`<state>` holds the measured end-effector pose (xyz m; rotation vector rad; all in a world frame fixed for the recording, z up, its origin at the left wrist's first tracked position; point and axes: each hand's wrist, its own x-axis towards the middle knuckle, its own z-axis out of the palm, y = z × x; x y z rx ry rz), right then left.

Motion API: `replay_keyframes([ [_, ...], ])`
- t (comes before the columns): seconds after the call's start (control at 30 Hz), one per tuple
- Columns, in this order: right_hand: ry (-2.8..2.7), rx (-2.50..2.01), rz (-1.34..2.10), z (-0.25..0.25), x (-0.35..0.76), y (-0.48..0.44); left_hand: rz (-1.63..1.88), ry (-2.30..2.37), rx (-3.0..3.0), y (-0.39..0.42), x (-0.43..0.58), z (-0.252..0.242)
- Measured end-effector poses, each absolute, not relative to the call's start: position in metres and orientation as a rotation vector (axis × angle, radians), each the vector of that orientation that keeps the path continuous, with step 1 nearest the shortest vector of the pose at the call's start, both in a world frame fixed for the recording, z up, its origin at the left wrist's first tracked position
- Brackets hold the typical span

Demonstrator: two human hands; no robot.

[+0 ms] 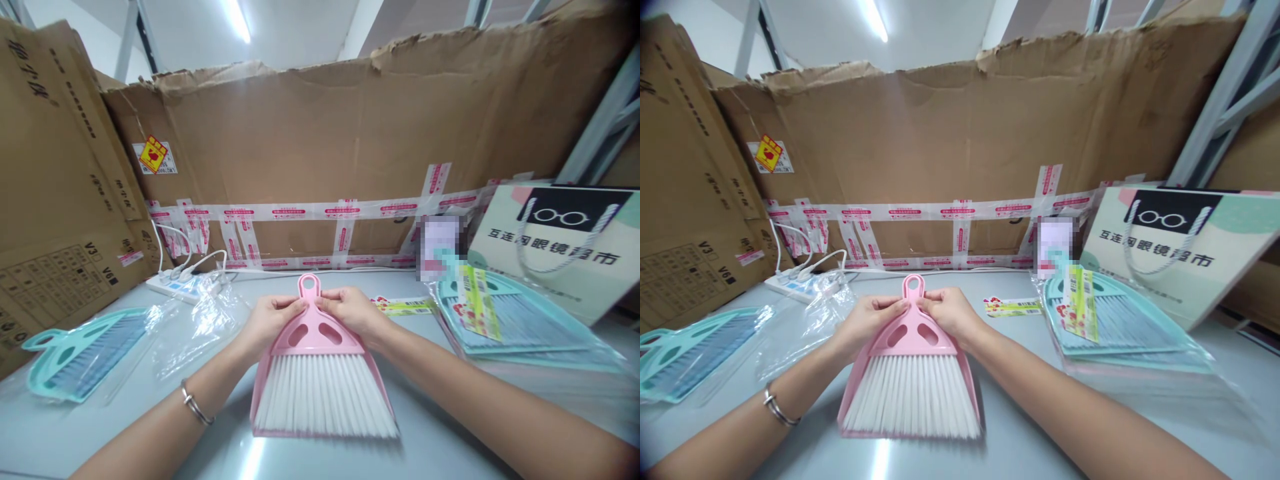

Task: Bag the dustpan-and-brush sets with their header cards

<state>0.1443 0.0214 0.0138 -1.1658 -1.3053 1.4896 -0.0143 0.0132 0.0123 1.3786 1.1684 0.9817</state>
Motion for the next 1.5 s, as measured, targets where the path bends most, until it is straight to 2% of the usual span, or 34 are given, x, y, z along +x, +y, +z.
replay_keyframes([
  [0.3,-1.287,-1.227,1.399,0.014,0.141,0.023,1.003,1.229,1.356,0.011,-0.012,0.016],
  [0.53,-1.336,-1.096,1.447,0.01,0.142,0.023,1.014,1.156,1.391,0.013,-0.016,0.017],
  [0.67,-1.399,-1.013,1.46,0.011,0.149,0.033,0.836,0.995,1.39,0.018,-0.021,0.012],
  [0.73,-1.591,-1.024,1.337,0.017,0.164,0.045,0.725,0.905,1.378,0.021,-0.025,0.008],
  [0.9,-2.245,-1.611,0.654,0.035,0.231,0.08,0.815,1.008,1.287,0.032,-0.039,0.009],
  [1.03,-2.319,-1.934,0.601,0.025,0.267,0.095,0.876,1.039,1.226,0.036,-0.046,0.012],
  [1.17,-2.353,-2.062,0.62,0.011,0.274,0.102,0.874,1.022,1.218,0.036,-0.047,0.012],
  [1.3,-2.42,-1.938,0.69,0.013,0.269,0.104,0.898,1.039,1.215,0.036,-0.046,0.011],
  [1.5,-2.387,-1.427,0.745,0.046,0.246,0.081,0.94,1.131,1.138,0.04,-0.047,0.008],
])
